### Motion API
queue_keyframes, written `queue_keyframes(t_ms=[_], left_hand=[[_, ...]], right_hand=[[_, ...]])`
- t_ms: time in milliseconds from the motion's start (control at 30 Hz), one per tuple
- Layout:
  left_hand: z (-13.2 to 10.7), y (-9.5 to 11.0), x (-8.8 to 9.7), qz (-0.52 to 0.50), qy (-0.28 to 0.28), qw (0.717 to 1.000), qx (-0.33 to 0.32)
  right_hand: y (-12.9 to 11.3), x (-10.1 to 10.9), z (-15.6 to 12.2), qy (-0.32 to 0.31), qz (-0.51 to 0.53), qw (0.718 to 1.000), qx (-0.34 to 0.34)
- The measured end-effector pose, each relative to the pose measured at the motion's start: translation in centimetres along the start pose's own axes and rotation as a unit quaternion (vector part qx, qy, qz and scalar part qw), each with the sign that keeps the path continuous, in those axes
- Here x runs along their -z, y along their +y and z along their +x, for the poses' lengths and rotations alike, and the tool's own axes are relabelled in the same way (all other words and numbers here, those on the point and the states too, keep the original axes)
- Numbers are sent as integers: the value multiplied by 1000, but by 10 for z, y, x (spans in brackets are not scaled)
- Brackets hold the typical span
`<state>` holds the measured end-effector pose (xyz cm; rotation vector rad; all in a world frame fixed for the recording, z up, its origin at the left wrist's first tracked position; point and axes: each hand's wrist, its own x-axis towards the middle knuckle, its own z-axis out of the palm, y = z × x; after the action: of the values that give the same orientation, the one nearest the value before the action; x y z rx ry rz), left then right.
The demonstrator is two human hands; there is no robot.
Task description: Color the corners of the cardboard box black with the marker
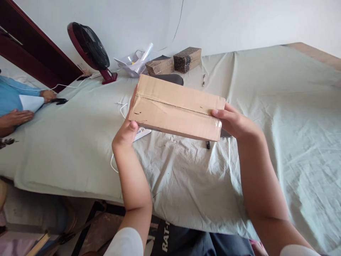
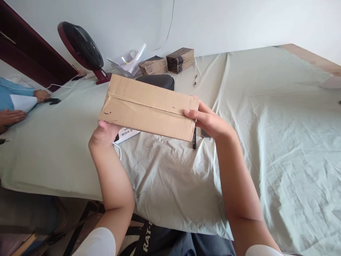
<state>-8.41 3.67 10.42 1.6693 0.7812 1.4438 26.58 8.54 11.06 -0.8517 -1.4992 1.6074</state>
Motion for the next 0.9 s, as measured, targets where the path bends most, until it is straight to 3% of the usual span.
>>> queue_keyframes(t_ms=[633,900], left_hand=[[2,1,-1,-28,43,998,36],[1,1,0,22,59,997,52]], right_hand=[[-6,-7,0,-3,2,1000,-9],[-6,-9,0,0,-3,1000,-13]])
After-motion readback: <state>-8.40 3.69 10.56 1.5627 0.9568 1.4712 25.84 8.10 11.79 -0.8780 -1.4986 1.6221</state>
